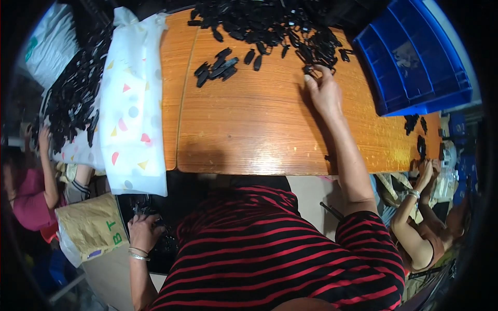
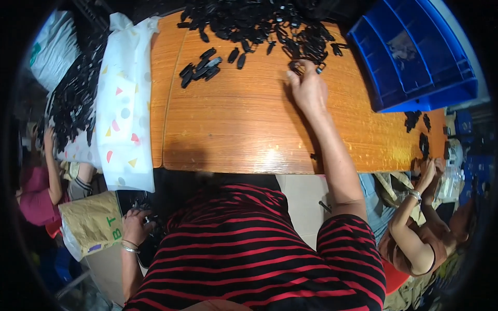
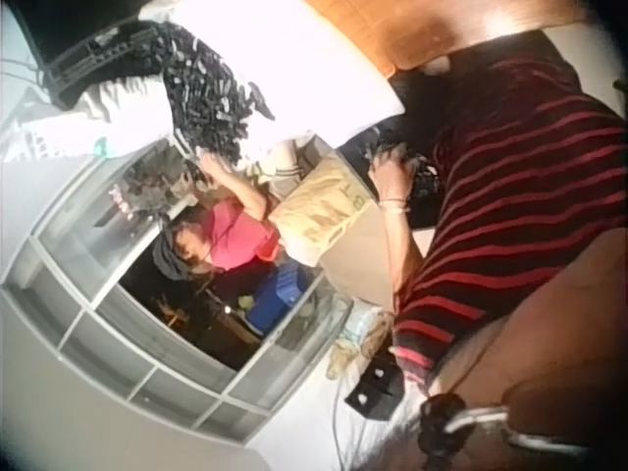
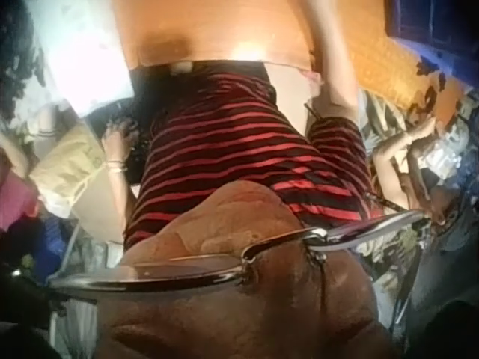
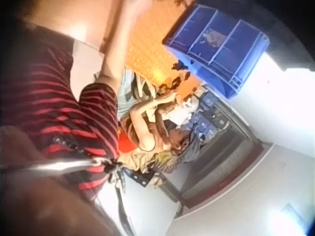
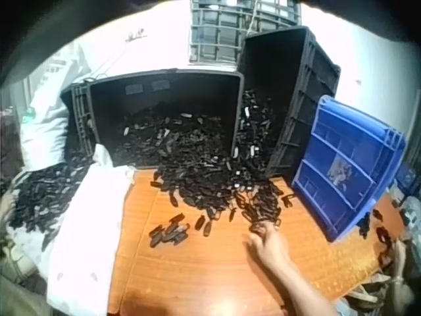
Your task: Assembling small black plastic components by hand at a workbench.
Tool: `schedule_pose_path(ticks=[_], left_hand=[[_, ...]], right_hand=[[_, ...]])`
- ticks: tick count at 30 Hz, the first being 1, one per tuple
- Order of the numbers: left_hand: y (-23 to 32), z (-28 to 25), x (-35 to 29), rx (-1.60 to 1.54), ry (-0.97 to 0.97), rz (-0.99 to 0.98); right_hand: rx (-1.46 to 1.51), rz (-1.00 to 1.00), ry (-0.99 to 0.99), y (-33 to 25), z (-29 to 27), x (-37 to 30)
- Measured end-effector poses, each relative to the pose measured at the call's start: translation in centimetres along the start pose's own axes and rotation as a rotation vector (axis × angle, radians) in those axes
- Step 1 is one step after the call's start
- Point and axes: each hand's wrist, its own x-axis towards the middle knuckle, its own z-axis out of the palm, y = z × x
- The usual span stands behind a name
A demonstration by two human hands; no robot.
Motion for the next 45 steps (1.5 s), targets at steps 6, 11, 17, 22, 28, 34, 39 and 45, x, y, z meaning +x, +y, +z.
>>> schedule_pose_path(ticks=[6, 11, 17, 22, 28, 34, 39, 45], left_hand=[[6.8, -8.1, 6.5, -0.578, -0.257, 0.273], [10.9, -8.4, 18.4, -0.612, 0.38, 0.442], [17.7, -8.2, 29.6, -0.277, 0.702, 0.471], [19.0, -7.4, 32.0, -0.11, 0.715, 0.389], [18.3, -6.2, 31.4, -0.211, 0.703, 0.359], [19.4, -6.6, 30.9, -0.211, 0.724, 0.364], [19.2, -6.1, 31.3, -0.203, 0.719, 0.376], [20.9, -5.3, 28.5, -0.84, 0.536, 0.302]], right_hand=[[-0.168, 0.057, -0.093, 0.0, 1.0, 1.8], [-0.11, -0.138, -0.1, -1.7, 1.3, -0.2], [-0.051, -0.311, -0.057, -2.0, 1.7, -1.9], [0.004, -0.316, 0.0, -1.7, 1.2, -3.0], [0.138, -0.395, -0.145, -3.4, 1.2, -5.9], [-0.063, -0.34, -0.269, -5.3, 0.9, -6.2], [0.071, -0.386, -0.246, -6.2, 1.7, -5.7], [0.682, -0.047, -0.143, -8.1, 4.4, -4.6]])
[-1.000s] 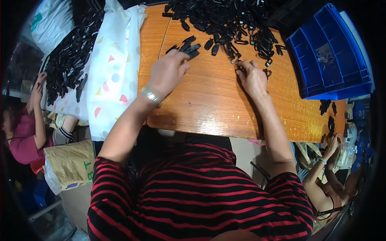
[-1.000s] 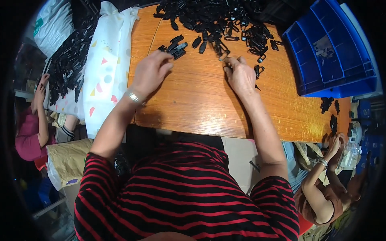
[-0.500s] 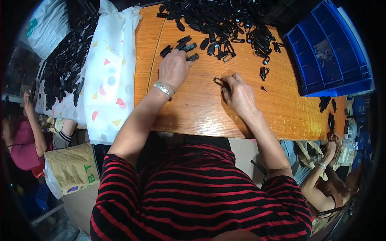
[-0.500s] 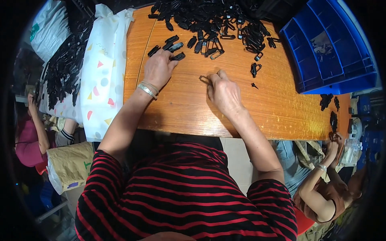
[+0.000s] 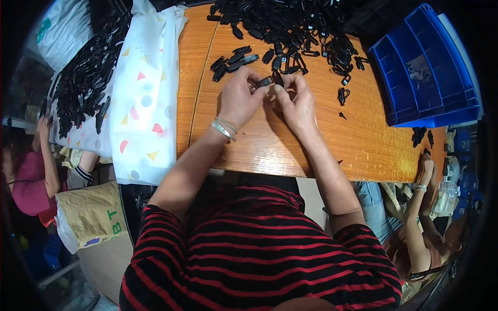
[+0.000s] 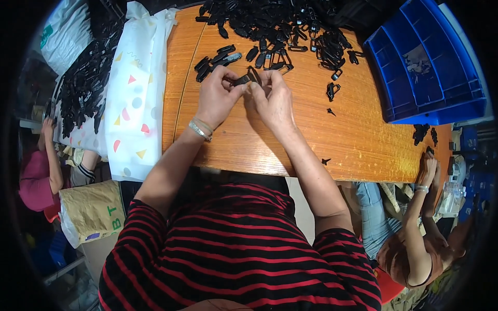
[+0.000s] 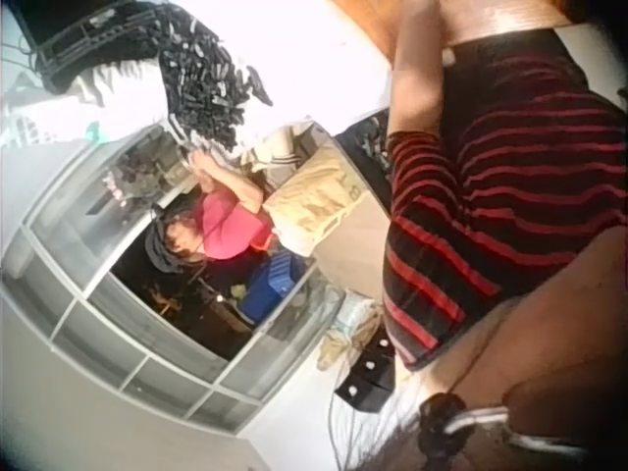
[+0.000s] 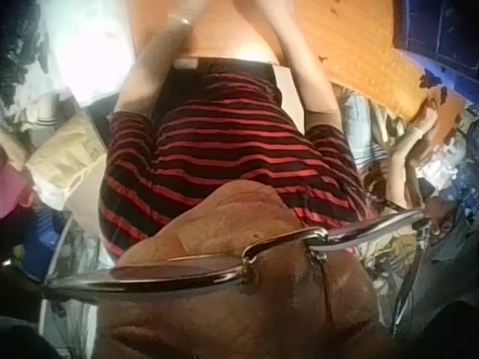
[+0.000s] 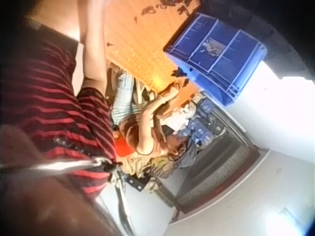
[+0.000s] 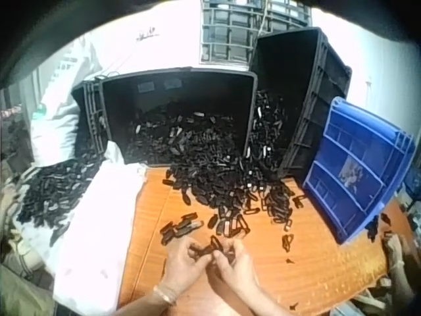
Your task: Assembling small black plastic components by hand at a workbench.
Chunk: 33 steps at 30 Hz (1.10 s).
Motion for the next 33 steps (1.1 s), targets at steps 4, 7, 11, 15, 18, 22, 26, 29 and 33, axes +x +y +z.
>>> schedule_pose_path(ticks=[4, 7, 11, 15, 18, 22, 26, 29, 33], left_hand=[[-0.1, -0.3, -1.5, -0.496, -0.08, -0.13], [0.0, -1.2, -2.0, -0.825, -0.176, -0.29], [-0.2, -2.1, -2.2, -1.073, -0.299, -0.407], [-1.6, -3.1, -2.2, -1.163, -0.55, -0.362], [-1.0, -2.7, -2.6, -1.129, -0.471, -0.387], [-1.1, -2.6, -2.5, -1.171, -0.283, -0.406], [-1.3, -2.8, -2.4, -1.066, -0.233, -0.362], [-0.7, -2.9, -2.4, -0.975, -0.223, -0.306], [-1.0, -2.9, -2.5, -0.921, -0.25, -0.225]], right_hand=[[0.03, -0.134, 0.042, -0.7, 1.3, -0.3], [0.268, -0.031, -0.005, -1.3, 1.1, -0.6], [0.167, -0.183, 0.009, -1.1, 1.1, -1.1], [0.228, -0.169, -0.087, -1.7, 0.8, -1.4], [0.183, -0.17, -0.046, -1.4, 0.5, -1.4], [0.173, -0.178, 0.057, -2.0, 0.0, -1.6], [0.155, -0.173, 0.032, -1.7, 0.5, -2.5], [0.151, -0.18, 0.03, -1.7, 1.0, -2.8], [0.137, -0.246, 0.012, -1.3, 1.4, -2.6]])
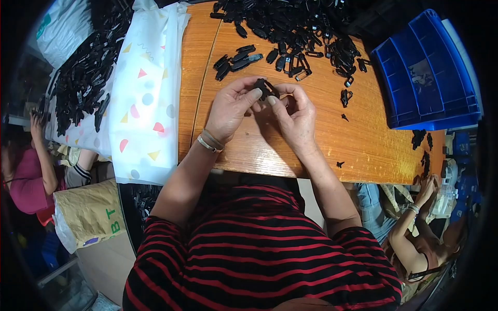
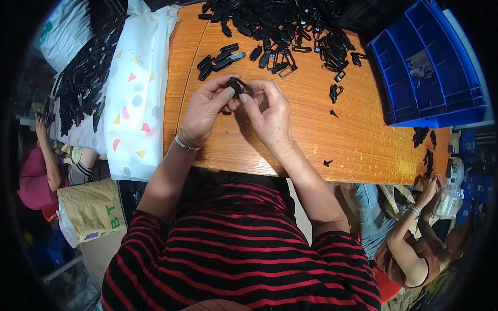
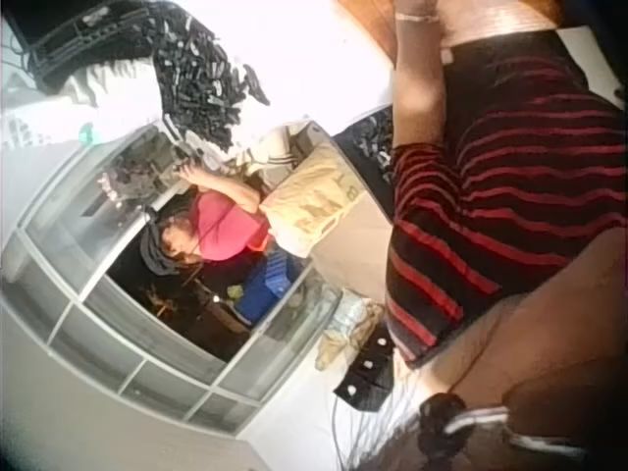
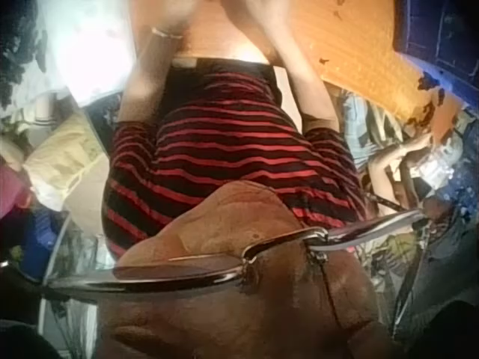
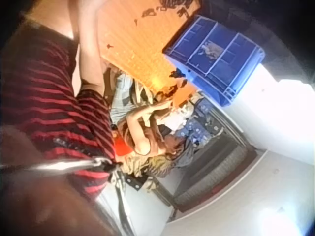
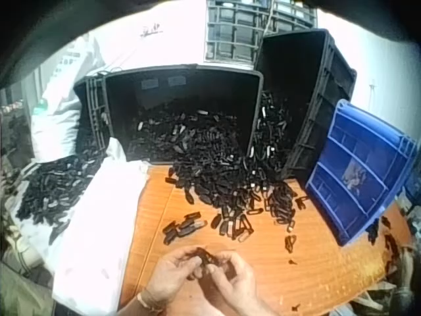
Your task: Assembling small black plastic components by hand at a workbench.
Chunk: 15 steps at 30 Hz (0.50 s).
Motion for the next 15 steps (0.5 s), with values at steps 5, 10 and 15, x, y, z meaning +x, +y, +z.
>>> schedule_pose_path(ticks=[5, 10, 15], left_hand=[[-0.4, -0.2, -0.2, -0.063, -0.017, 0.005], [-0.8, 0.6, -0.9, -0.139, -0.01, 0.01], [-0.7, 1.5, -1.7, 0.01, 0.004, 0.142]], right_hand=[[-0.011, -0.001, -0.026, 0.5, 0.2, -0.2], [0.017, 0.02, -0.035, 0.6, 0.6, -0.8], [-0.14, -0.151, 0.041, -0.1, 1.1, -1.5]])
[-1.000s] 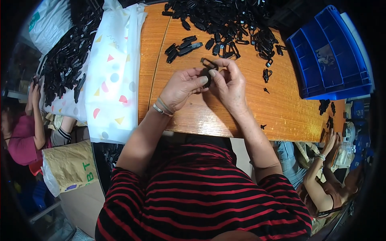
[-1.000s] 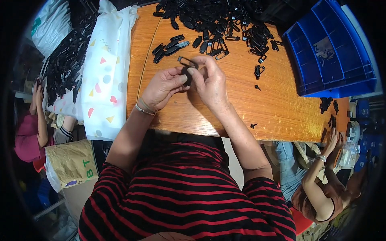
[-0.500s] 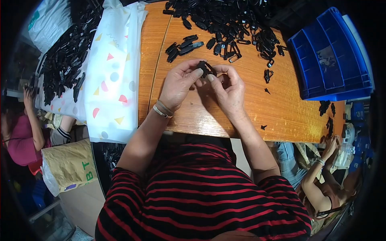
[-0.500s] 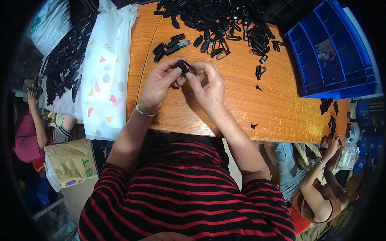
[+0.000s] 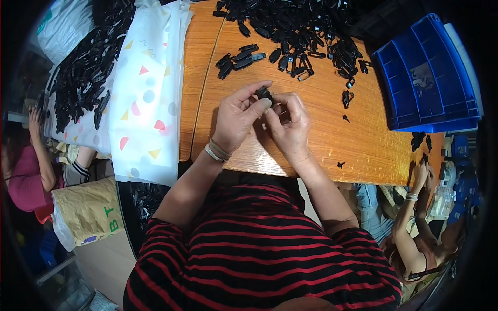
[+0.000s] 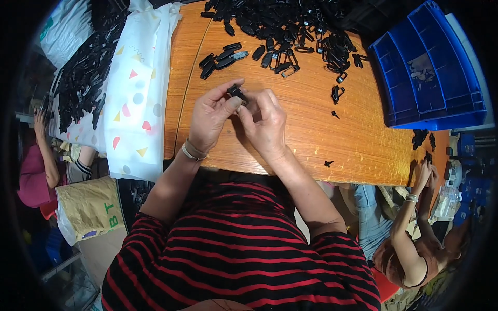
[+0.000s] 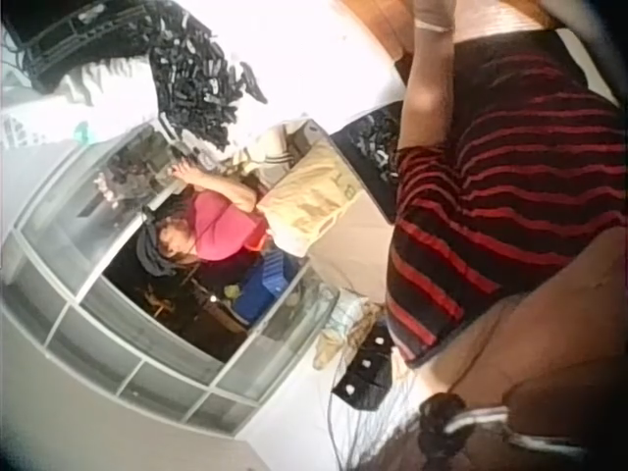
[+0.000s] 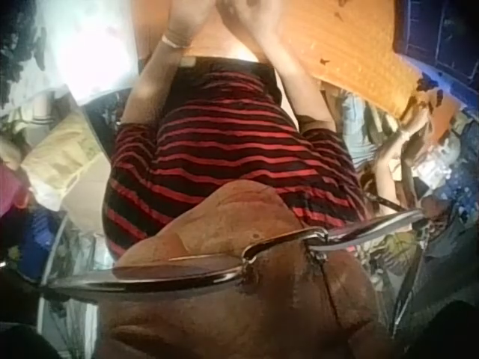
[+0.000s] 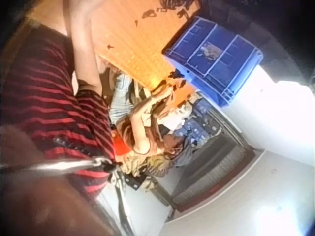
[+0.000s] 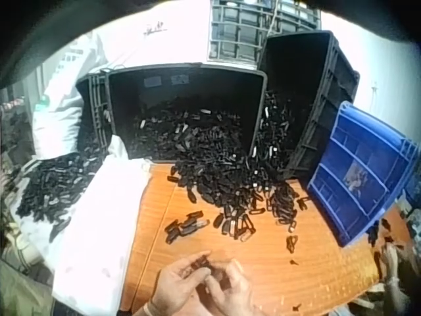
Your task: Assembling small black plastic components by hand at a workbench.
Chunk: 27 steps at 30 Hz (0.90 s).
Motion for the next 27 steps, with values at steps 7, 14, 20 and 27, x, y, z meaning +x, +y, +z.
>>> schedule_pose_path(ticks=[7, 14, 20, 27], left_hand=[[0.9, 0.4, -0.5, 0.319, -0.023, 0.197], [1.9, 0.6, -1.2, 0.071, -0.05, 0.037], [1.4, -0.4, -1.2, 0.118, -0.118, 0.117], [0.2, -1.9, -1.5, 0.03, -0.083, -0.072]], right_hand=[[-0.03, -0.046, 0.098, -0.3, 0.5, -0.4], [0.101, 0.177, 0.044, -0.8, 0.6, -0.6], [0.118, 0.069, -0.143, -3.1, 1.4, -0.8], [0.096, 0.358, -0.289, -3.3, 1.5, -0.7]])
